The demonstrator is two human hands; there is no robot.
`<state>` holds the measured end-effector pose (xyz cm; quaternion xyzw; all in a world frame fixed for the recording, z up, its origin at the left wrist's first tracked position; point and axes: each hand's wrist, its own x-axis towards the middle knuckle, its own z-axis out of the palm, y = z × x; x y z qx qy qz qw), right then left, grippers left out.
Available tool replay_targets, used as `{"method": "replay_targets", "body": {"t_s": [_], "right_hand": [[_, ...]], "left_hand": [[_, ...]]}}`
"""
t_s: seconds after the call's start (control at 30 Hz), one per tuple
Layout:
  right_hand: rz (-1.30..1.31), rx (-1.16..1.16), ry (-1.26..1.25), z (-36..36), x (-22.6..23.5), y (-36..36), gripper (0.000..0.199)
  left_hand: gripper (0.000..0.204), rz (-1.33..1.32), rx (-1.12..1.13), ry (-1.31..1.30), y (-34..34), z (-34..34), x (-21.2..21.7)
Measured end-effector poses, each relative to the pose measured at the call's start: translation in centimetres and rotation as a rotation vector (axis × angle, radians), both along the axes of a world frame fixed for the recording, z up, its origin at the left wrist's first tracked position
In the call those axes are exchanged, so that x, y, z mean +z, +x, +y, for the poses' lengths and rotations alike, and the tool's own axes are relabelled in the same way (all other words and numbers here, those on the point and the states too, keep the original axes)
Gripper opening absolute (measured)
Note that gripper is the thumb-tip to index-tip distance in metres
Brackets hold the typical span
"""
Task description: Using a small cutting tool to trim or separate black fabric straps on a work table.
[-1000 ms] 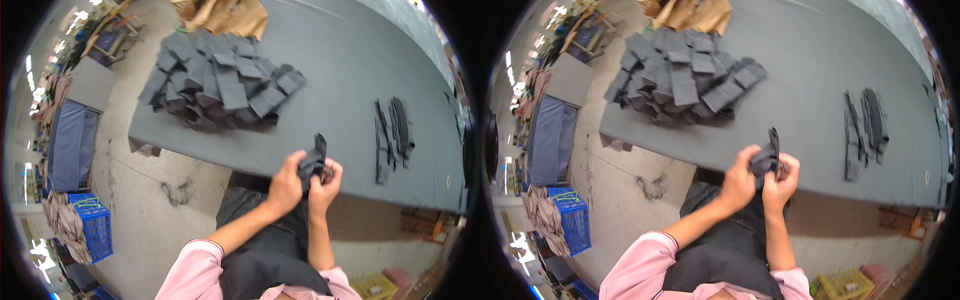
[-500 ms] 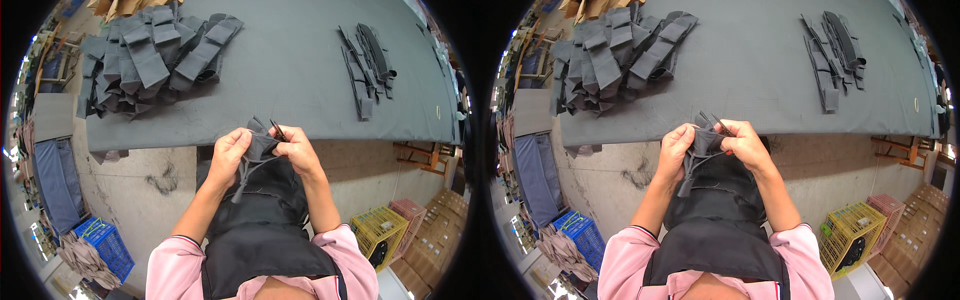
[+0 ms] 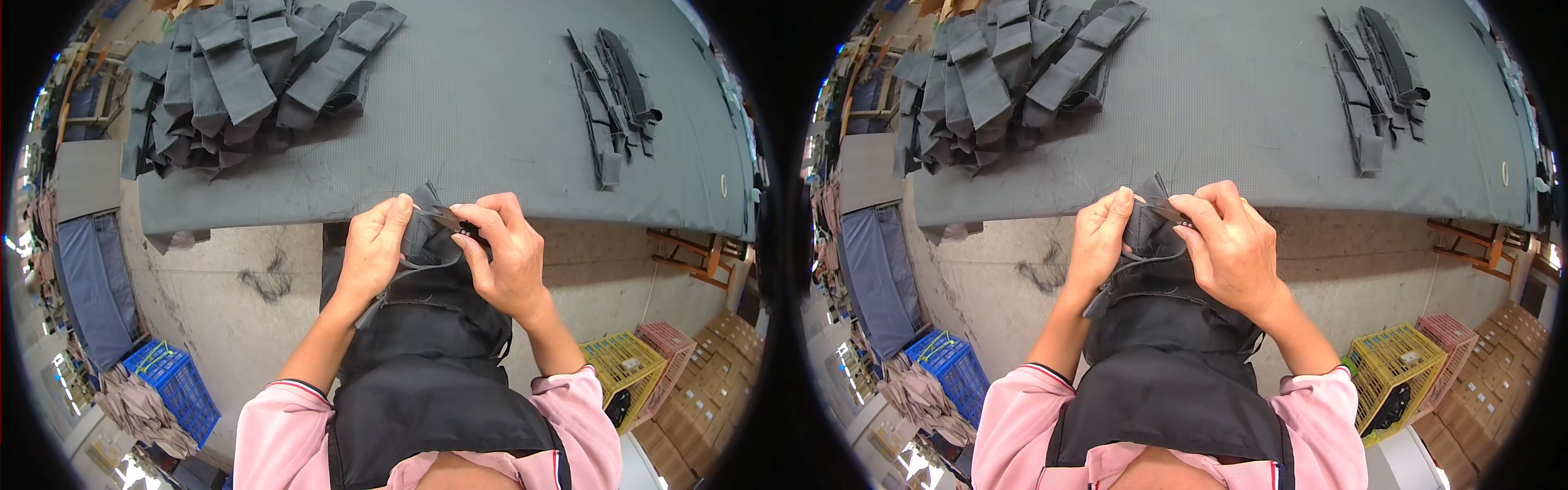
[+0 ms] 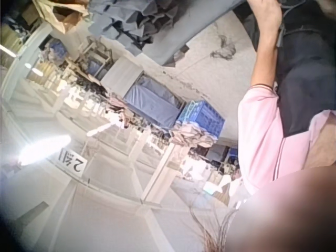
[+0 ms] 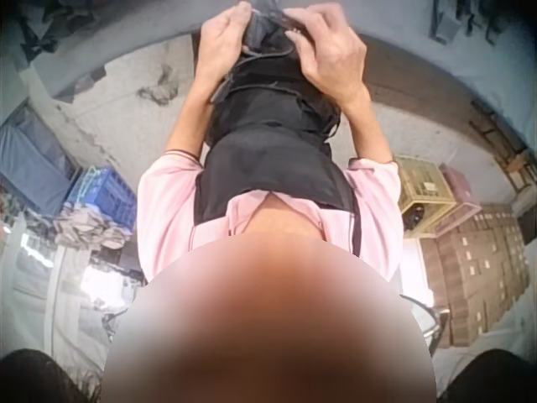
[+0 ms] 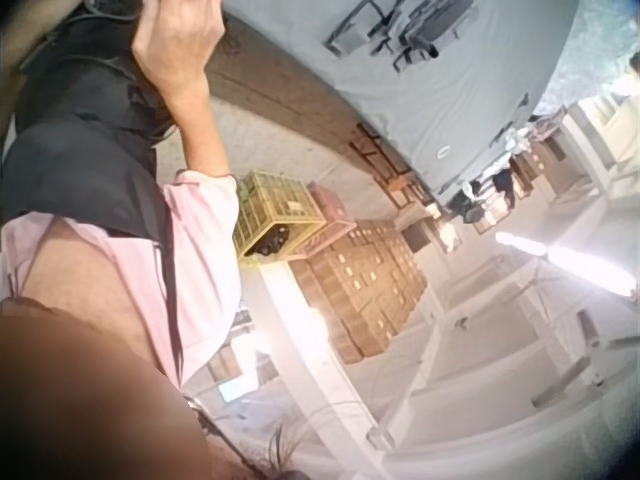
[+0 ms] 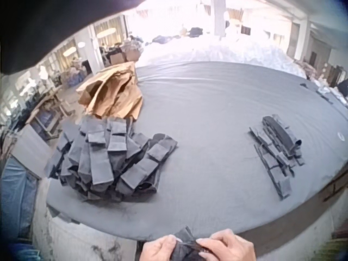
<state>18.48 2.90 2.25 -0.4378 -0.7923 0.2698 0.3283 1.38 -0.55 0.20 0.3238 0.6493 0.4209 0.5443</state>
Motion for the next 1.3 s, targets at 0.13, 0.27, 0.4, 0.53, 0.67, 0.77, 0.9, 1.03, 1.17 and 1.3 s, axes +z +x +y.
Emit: {"method": "replay_targets", "body": {"t_s": [0.13, 0.27, 0.4, 0.53, 0.67, 0.77, 0.9, 1.03, 1.17, 1.3], "right_hand": [[-0.07, 0.135, 0.163, 0.8, 0.2, 0.4, 0.032], [-0.114, 0.186, 0.249, 1.1, 0.0, 1.0, 0.03], [-0.139, 0.223, 0.265, 1.0, 0.0, 1.4, 0.029], [-0.041, 0.263, 0.151, 1.2, -0.1, 1.5, 0.033], [0.082, 0.355, -0.094, 1.3, -1.0, 1.9, 0.034], [0.21, 0.373, -0.212, 0.6, -1.7, 1.9, 0.032], [1.495, 0.17, -1.361, -0.5, -1.6, 1.9, 0.025], [0.771, 0.004, -0.775, -0.6, -1.3, 2.3, 0.027], [0.182, 0.124, -0.309, -1.0, -0.4, 2.4, 0.03], [0.008, 0.22, -0.05, -0.7, -0.3, 2.3, 0.036]], "left_hand": [[0.039, 0.006, -0.091, 0.012, -0.4, 0.0, -0.1], [0.038, 0.007, -0.143, -0.001, -0.6, -0.1, -0.3], [0.037, -0.028, -0.14, -0.037, -0.6, 0.1, 0.0], [0.036, -0.061, -0.215, -0.035, -1.0, 0.2, 0.5], [0.036, -0.16, -0.323, -0.091, -1.5, 0.0, 0.5], [0.036, -0.131, -0.35, -0.146, -1.4, 0.0, 0.6], [0.037, -0.038, -0.385, -0.051, -1.3, -0.2, -0.2], [0.038, -0.083, -0.351, -0.121, -1.5, -0.4, -0.4], [0.038, -0.136, -0.34, -0.112, -1.4, -0.3, -0.2], [0.037, -0.176, -0.321, -0.101, -1.3, -0.5, -0.2]]}}
